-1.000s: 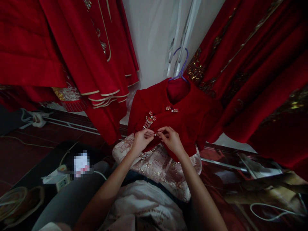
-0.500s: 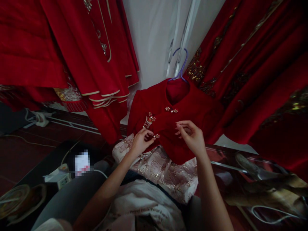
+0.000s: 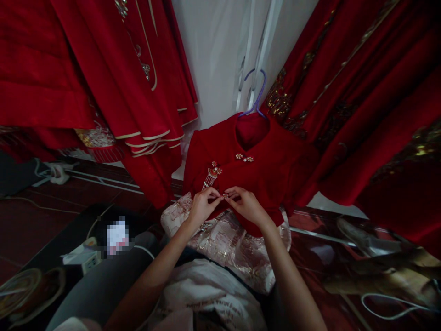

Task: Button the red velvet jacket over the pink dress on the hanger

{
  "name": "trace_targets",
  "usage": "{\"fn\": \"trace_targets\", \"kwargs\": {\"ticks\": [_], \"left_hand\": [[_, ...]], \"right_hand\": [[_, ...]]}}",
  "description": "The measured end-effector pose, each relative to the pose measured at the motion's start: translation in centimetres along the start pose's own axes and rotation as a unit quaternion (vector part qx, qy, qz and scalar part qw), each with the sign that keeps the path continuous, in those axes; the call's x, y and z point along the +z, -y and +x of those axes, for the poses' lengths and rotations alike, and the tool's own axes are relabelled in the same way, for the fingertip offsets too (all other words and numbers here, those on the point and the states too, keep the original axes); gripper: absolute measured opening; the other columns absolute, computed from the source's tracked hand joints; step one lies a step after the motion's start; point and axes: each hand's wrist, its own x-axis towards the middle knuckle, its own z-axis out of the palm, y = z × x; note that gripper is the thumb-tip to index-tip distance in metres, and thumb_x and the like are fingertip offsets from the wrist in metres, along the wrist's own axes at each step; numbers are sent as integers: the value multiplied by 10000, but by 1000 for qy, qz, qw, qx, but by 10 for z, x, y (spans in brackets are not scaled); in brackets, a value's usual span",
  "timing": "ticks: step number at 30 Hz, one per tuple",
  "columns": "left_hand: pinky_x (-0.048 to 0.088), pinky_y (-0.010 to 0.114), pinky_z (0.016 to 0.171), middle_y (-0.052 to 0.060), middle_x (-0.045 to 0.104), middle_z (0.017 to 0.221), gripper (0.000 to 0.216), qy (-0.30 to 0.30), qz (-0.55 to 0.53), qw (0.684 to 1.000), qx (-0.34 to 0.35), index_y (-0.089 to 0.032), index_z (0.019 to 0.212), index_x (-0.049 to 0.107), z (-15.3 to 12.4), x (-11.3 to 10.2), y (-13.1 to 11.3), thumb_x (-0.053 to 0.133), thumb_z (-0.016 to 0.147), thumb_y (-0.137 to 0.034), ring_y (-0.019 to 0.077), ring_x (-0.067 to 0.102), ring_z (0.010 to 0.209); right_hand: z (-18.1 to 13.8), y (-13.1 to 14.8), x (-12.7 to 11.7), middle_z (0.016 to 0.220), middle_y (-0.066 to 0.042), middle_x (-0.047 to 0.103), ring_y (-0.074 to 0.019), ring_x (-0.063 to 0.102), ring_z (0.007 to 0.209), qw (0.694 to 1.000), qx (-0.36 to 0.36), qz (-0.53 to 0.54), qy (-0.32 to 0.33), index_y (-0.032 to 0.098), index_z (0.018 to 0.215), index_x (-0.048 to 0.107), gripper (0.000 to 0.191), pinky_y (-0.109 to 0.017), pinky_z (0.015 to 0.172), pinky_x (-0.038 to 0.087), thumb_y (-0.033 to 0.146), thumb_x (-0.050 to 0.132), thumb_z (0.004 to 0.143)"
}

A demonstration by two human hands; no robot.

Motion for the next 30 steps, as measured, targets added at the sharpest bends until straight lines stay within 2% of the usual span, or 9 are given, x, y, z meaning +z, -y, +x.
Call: {"fn": "trace_targets", "kwargs": {"ticks": [6,8,11,15,19,22,25,28,30], "left_hand": [[571,236,685,4,686,787,133,-1,-29,999,-28,-189,844,639,5,-2,-4,676,800,-309,122,671,715],[549,211,645,8,677,784,146,-3,-23,999,-26,-186,895,631,14,-9,-7,648,823,-313,113,658,705],[527,197,629,26,644,890,220,-45,21,999,19,-195,1049,602,35,-24,-11,603,858,-303,103,622,736],[531,269,755,56,551,1049,325,-19,165,976,144,-255,1208,579,65,-42,-14,570,890,-321,145,556,896],[510,325,780,66,528,1031,225,43,288,927,237,-247,1076,651,85,-54,-19,556,900,-350,193,497,950],[493,373,866,78,537,1094,180,73,320,901,282,-204,985,647,92,-60,-26,542,907,-327,213,483,1021],[361,489,1073,68,575,1115,138,106,325,883,322,-192,948,625,98,-62,-30,527,914,-282,218,477,1117],[227,521,1162,28,623,947,141,149,319,874,337,-203,907,622,104,-61,-29,492,930,-254,179,529,1030],[240,492,1165,14,622,854,166,154,313,874,338,-213,875,625,109,-58,-25,479,937,-262,164,546,951]], "right_hand": [[0,-3,3,842,-41,702,-137,654,772,1000,13,1,-12,173,968,677,158,-258,729,510,221,612,833],[-1,-3,3,795,-35,699,-133,644,727,1000,24,7,10,164,923,684,131,-252,697,503,217,629,816],[-3,-2,-1,773,-37,700,-133,631,695,998,27,23,60,158,884,694,131,-253,665,501,255,659,803],[-8,4,-11,790,-31,704,-127,626,704,996,20,42,80,168,879,697,140,-245,656,496,287,657,818],[-10,5,-19,791,-21,702,-123,630,708,996,19,45,79,179,872,695,146,-237,651,494,310,659,820],[-11,5,-22,794,-18,704,-120,631,704,996,20,45,78,183,879,697,153,-236,653,498,319,659,819],[-11,5,-25,812,-22,707,-124,637,720,996,22,42,74,186,896,700,159,-242,659,505,317,653,819],[-12,7,-28,819,-29,707,-129,638,724,997,21,40,69,182,897,700,171,-249,657,509,326,644,824],[-13,8,-30,829,-33,708,-131,639,728,997,22,40,64,182,901,699,179,-252,657,511,334,644,825]]}}
